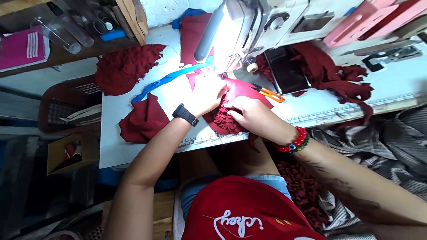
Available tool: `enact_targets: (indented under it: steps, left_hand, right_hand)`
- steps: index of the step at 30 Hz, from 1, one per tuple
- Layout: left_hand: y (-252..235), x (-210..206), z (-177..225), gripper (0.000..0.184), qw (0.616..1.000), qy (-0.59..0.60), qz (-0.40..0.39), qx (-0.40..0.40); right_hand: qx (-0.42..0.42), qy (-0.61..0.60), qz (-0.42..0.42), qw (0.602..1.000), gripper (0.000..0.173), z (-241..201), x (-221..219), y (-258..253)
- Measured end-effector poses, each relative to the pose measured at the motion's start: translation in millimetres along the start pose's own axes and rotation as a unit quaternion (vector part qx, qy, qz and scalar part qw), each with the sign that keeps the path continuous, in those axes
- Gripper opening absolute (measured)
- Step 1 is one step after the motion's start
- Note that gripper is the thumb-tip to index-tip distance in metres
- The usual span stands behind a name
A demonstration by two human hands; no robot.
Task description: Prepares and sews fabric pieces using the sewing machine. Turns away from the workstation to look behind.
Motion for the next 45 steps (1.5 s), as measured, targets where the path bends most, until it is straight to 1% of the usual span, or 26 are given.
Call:
enact_targets:
  steps: [3,4,6,8,9,11,15,18,20,23,24,26,27,28,29,31,32,34,35,38,42,43,45]
  left_hand:
    - [8,4,-4,0.022,0.997,0.044,0.043,0.037]
    - [12,5,-3,0.02,0.996,0.057,0.052,0.039]
    - [21,6,3,0.023,0.995,0.079,0.061,0.009]
    - [28,6,8,0.026,0.996,0.052,0.055,-0.04]
    - [31,4,9,0.026,0.997,0.031,0.043,-0.05]
    - [36,4,11,0.025,0.999,0.007,0.017,-0.049]
    - [40,5,13,0.022,0.998,0.002,0.016,-0.054]
    - [37,8,10,0.027,0.999,0.011,-0.008,-0.045]
    - [33,10,8,0.03,0.999,0.022,-0.004,-0.039]
    - [27,14,11,0.032,0.999,0.037,-0.013,-0.014]
    - [25,14,12,0.032,0.999,0.033,-0.022,-0.004]
    - [23,11,14,0.031,1.0,0.019,-0.014,0.0]
    - [23,9,15,0.029,1.0,0.014,-0.002,-0.002]
    - [24,6,15,0.027,1.0,0.01,0.01,0.0]
    - [25,3,15,0.025,1.0,0.01,0.024,0.004]
    - [29,0,15,0.022,0.999,0.033,0.039,0.018]
    - [29,0,14,0.022,0.998,0.046,0.04,0.024]
    - [28,0,12,0.022,0.995,0.079,0.039,0.042]
    - [26,1,12,0.021,0.994,0.09,0.047,0.044]
    - [23,1,14,0.018,0.994,0.07,0.061,0.049]
    - [28,-6,13,0.019,0.996,0.051,0.056,0.044]
    - [30,-7,11,0.022,0.996,0.063,0.054,0.046]
    - [32,-9,8,0.024,0.993,0.092,0.062,0.048]
  right_hand:
    - [-0.002,-0.013,0.016,1.0,0.019,3,-2,4]
    - [-0.003,-0.015,0.019,1.0,0.02,3,-2,4]
    - [-0.001,-0.019,0.016,1.0,0.021,4,-2,4]
    - [0.007,-0.018,0.012,1.0,0.02,4,-1,4]
    - [0.009,-0.018,0.008,1.0,0.019,4,-1,3]
    - [-0.002,-0.022,-0.008,1.0,0.017,5,3,3]
    - [-0.036,-0.008,-0.021,0.999,0.014,5,12,-1]
    - [-0.053,0.01,-0.033,0.998,0.016,5,11,0]
    - [-0.085,-0.024,-0.042,0.995,0.018,4,16,-2]
    - [-0.186,-0.139,-0.065,0.971,0.022,2,30,-12]
    - [-0.223,-0.187,-0.075,0.954,0.025,1,33,-13]
    - [-0.293,-0.294,-0.107,0.904,0.029,8,35,-19]
    - [-0.316,-0.326,-0.123,0.882,0.029,15,33,-25]
    - [-0.327,-0.336,-0.127,0.874,0.031,18,32,-27]
    - [-0.327,-0.324,-0.116,0.88,0.034,19,31,-28]
    - [-0.289,-0.274,-0.082,0.913,0.037,18,30,-25]
    - [-0.27,-0.252,-0.075,0.926,0.036,18,30,-24]
    - [-0.251,-0.223,-0.083,0.938,0.034,21,26,-26]
    - [-0.252,-0.222,-0.095,0.937,0.034,25,23,-29]
    - [-0.278,-0.242,-0.126,0.921,0.034,25,18,-33]
    - [-0.384,-0.323,-0.14,0.853,0.029,19,21,-31]
    - [-0.397,-0.331,-0.137,0.845,0.027,19,23,-29]
    - [-0.391,-0.322,-0.132,0.852,0.026,21,24,-29]
Point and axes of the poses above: each hand's wrist, its own y-axis away from the middle knuckle, its own x-axis out of the back of the hand, z = x × y, the point moved 1 cm from there along -y, towards the middle knuckle, and after that the axes turned 9 degrees about z, right-handed, at the moved point
